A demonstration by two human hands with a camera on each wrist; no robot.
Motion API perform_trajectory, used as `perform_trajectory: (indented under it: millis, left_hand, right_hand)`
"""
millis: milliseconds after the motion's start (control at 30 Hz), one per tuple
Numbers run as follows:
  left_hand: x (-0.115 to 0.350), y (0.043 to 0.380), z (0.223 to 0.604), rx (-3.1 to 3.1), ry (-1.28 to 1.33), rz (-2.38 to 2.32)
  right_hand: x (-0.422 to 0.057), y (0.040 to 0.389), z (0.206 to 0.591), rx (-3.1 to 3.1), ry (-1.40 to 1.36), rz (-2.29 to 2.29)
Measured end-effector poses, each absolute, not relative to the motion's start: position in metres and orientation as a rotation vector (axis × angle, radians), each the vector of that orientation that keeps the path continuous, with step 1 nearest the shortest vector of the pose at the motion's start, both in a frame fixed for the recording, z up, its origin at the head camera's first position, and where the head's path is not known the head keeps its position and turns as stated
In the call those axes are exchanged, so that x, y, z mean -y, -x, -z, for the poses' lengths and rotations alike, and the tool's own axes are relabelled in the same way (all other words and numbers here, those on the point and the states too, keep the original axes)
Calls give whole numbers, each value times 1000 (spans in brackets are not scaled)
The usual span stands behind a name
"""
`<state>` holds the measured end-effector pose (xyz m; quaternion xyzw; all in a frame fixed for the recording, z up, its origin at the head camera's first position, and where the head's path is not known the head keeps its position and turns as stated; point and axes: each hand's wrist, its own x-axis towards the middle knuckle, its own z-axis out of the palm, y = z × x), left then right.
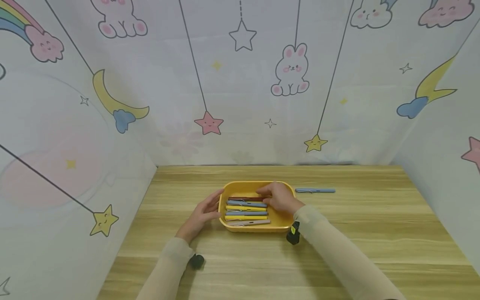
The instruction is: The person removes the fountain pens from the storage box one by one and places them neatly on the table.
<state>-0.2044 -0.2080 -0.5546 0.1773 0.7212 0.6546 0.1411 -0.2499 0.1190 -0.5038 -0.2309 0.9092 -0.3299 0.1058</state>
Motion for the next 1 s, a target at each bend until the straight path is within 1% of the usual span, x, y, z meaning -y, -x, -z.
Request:
perform_trajectory:
  millis: [700,1000]
  left_hand:
    - [206,206,554,-2048,-562,-1911]
    - [207,205,554,-2059,-560,-1913]
  right_hand:
    - [-113,250,506,-2790,781,844]
    - [-113,251,509,-2796,813,860]
